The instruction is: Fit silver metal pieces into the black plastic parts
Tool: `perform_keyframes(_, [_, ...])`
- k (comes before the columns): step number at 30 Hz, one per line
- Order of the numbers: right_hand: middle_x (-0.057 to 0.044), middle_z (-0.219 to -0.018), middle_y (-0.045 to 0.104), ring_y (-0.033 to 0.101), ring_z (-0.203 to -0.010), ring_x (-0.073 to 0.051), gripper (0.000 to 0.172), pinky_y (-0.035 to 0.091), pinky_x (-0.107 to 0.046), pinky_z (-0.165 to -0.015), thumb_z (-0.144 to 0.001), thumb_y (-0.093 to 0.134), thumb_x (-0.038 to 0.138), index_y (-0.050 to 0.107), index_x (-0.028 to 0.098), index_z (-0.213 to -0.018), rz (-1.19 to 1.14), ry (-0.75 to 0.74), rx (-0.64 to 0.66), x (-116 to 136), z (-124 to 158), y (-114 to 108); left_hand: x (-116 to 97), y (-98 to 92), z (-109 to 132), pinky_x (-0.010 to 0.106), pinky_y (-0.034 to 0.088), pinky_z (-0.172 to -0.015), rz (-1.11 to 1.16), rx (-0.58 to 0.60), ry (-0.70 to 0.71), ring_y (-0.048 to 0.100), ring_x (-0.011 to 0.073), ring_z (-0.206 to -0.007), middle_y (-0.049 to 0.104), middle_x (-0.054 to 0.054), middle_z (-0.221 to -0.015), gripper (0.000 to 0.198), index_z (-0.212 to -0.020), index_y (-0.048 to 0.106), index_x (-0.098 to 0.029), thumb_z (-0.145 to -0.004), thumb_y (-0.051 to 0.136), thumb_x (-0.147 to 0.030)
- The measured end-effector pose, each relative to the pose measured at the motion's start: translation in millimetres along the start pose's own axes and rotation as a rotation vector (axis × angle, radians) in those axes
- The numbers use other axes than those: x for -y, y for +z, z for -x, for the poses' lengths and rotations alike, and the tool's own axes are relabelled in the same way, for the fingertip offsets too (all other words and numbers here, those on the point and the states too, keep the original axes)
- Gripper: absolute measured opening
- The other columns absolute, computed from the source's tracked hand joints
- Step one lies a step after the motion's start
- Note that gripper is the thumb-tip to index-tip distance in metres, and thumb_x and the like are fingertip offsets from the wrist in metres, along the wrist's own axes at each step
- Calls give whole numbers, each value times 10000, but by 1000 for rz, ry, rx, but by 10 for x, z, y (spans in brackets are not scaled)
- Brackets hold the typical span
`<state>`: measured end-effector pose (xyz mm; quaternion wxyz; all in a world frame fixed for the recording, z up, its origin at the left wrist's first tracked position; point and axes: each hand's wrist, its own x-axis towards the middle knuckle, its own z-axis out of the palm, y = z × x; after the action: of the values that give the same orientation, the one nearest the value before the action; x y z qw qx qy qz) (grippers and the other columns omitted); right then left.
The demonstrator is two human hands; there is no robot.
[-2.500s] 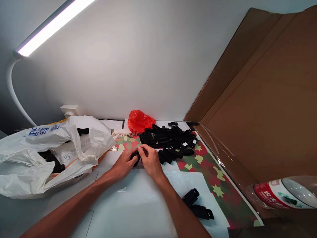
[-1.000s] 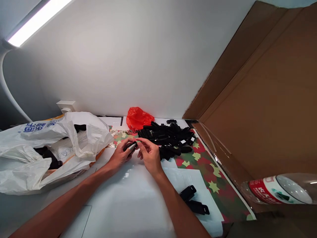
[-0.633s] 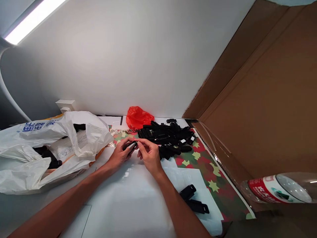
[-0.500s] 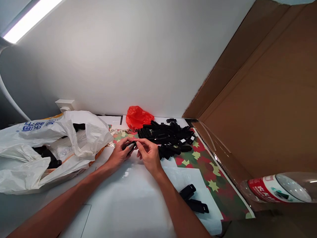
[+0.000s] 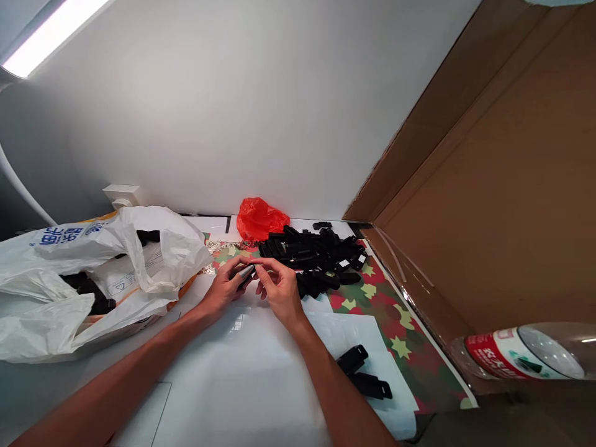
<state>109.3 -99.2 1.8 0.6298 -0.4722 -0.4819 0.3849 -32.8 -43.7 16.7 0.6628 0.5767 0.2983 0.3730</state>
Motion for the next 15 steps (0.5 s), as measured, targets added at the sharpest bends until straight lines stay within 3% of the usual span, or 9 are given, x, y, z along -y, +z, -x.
perform_keyframes(15, [-9, -740, 681, 591, -503, -104, 344, 498, -211, -441, -924, 710, 499, 779, 196, -1072, 2, 2, -3, 10, 4, 0, -22, 5, 4, 213, 267, -474, -10, 7, -13, 374, 53, -488, 589, -35, -711, 378, -927, 605, -175, -826, 721, -520])
